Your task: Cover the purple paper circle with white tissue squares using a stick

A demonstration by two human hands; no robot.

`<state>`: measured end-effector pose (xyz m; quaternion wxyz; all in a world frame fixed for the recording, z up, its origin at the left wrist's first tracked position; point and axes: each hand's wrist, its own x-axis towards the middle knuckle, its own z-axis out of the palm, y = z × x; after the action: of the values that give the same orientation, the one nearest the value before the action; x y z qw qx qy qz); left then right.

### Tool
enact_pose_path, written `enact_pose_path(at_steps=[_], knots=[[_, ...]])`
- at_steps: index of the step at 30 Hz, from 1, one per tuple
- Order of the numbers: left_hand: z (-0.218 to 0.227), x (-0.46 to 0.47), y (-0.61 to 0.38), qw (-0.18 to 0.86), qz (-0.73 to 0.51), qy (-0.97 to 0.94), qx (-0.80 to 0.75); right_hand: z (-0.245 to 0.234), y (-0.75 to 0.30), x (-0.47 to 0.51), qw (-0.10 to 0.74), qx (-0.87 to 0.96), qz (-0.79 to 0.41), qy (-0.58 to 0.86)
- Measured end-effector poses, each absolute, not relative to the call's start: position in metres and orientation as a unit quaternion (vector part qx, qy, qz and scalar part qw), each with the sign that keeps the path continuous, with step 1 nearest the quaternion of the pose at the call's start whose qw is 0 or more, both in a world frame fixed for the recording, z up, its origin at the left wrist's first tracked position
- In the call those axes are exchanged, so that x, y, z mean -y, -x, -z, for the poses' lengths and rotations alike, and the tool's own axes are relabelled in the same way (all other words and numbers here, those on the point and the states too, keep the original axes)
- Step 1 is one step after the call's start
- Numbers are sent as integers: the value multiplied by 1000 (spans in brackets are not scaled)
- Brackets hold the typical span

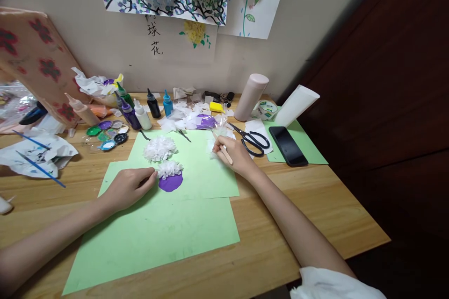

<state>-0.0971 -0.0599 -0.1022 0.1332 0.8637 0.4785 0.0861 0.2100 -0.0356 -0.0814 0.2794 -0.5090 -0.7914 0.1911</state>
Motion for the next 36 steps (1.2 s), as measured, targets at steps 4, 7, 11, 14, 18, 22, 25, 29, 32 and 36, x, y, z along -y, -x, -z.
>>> enact_pose_path(at_steps=[4,7,11,14,18,22,25,29,32,36], knots=[[102,60,98,131,-91,-866,-474,75,-204,43,335,762,-204,515],[101,60,98,131,-92,-867,-472,66,-188,54,374,724,-328,478],[101,60,97,135,-92,-867,-470,70,-161,62,363,678,-486,414],[100,60,96,143,-92,-865,-473,87,-146,58,346,685,-495,407],[100,61,97,149,-91,-865,-471,105,-138,51,365,697,-443,430],[101,61,97,150,-94,-866,-467,105,-139,50,396,703,-396,438],[102,60,97,153,-98,-867,-464,103,-145,54,451,698,-343,438],[101,60,97,155,-99,-868,-462,107,-155,63,486,687,-362,401],[100,60,97,156,-99,-867,-462,112,-158,65,433,691,-426,391],[102,59,97,150,-98,-868,-464,115,-157,63,392,686,-469,395]])
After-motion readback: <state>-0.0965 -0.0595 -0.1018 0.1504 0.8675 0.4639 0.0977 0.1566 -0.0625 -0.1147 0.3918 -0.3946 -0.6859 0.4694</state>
